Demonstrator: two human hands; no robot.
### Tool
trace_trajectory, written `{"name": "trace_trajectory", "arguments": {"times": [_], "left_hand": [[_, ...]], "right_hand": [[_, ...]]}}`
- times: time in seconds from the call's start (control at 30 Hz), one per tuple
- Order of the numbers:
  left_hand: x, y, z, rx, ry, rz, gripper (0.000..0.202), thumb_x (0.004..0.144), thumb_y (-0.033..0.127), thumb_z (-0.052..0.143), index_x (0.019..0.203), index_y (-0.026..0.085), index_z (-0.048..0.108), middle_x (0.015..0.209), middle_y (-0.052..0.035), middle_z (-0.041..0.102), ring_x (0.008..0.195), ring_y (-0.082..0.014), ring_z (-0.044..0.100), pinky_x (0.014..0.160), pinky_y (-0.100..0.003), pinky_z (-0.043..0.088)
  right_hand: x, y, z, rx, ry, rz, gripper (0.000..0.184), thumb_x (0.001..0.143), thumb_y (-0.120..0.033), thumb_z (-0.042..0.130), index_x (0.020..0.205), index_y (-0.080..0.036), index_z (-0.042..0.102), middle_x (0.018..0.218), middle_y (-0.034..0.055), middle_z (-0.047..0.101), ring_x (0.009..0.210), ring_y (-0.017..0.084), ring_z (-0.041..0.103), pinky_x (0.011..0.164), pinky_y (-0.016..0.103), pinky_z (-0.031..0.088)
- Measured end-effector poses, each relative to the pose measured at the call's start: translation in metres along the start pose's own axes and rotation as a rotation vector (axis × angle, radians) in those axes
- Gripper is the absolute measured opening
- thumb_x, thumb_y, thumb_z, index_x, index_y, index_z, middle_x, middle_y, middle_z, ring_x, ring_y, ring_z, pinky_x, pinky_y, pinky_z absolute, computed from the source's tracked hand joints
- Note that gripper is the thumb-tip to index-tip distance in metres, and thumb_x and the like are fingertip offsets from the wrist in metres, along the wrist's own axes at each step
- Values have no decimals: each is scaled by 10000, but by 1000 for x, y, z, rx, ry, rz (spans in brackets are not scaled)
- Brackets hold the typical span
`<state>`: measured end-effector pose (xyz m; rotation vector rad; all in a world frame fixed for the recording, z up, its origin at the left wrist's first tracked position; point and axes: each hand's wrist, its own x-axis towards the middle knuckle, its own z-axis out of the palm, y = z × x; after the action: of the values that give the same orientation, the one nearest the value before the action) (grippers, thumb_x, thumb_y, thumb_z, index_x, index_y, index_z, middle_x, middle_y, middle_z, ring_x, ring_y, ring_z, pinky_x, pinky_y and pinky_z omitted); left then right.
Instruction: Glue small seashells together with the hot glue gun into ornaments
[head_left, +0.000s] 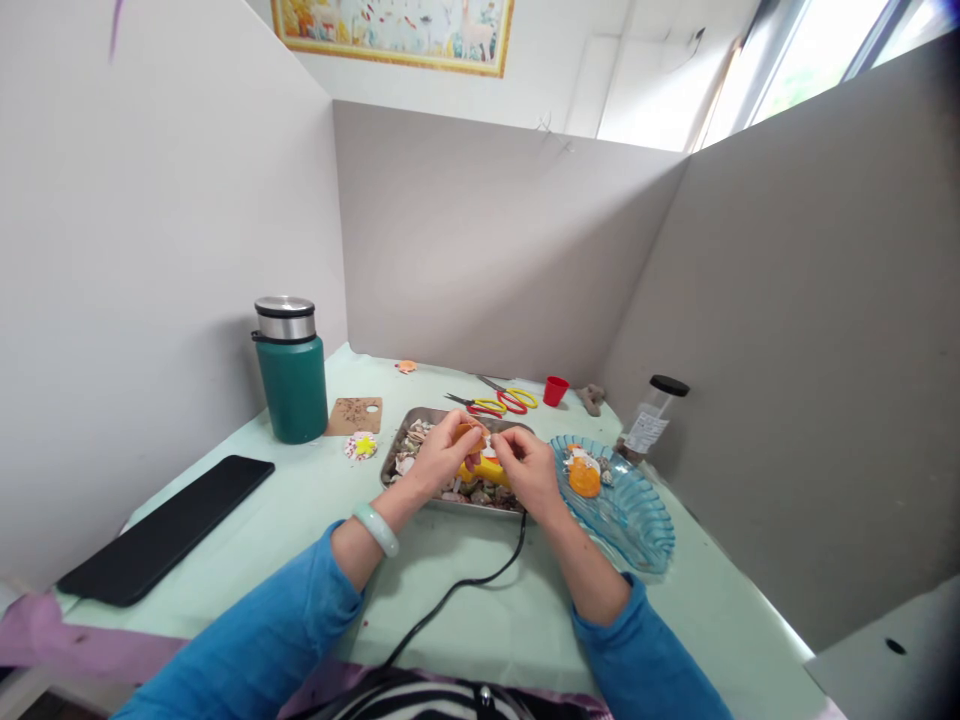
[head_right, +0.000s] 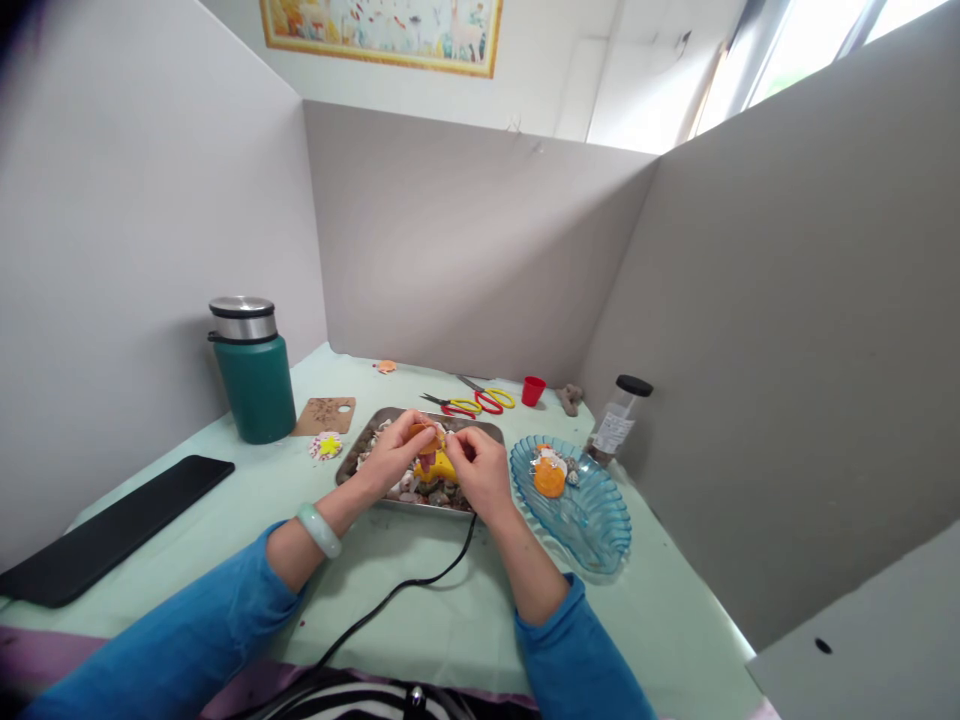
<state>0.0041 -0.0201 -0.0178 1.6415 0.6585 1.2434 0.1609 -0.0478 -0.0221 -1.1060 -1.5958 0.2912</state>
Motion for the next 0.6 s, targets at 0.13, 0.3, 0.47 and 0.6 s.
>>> {"name": "trace_trajectory", "arguments": {"times": [0.13, 0.3, 0.47, 0.6], "left_hand": [[3, 0, 2, 5, 40, -4, 238, 878, 414, 508, 903, 178, 492, 674, 20, 556, 556, -110, 553, 520, -233, 465], [4, 3, 3, -106, 59, -27, 227, 849, 386, 553, 915, 178, 489, 826, -3, 566, 608, -101, 564, 564, -247, 491], [1, 7, 3, -154, -27, -11, 203, 824, 333, 598, 938, 187, 515, 929, -24, 580, 761, -126, 586, 679, -259, 501], [-2, 11, 3, -139, -94, -3, 204, 835, 325, 593, 966, 191, 512, 883, -16, 580, 743, -127, 583, 707, -266, 482]], "right_hand": [[1, 0, -1, 27, -51, 32, 313, 897, -438, 486, 753, -190, 613, 668, 0, 580, 587, 135, 505, 564, 249, 402], [0, 2, 1, -39, -89, -25, 223, 842, -414, 591, 826, -199, 650, 762, 8, 624, 579, 124, 507, 560, 250, 413], [0, 2, 3, -73, -48, -81, 198, 848, -384, 584, 786, -203, 636, 738, 12, 586, 594, 134, 502, 558, 255, 407], [1, 2, 2, -39, -29, -119, 191, 877, -350, 542, 815, -204, 649, 776, 28, 591, 641, 147, 521, 590, 259, 416]]}}
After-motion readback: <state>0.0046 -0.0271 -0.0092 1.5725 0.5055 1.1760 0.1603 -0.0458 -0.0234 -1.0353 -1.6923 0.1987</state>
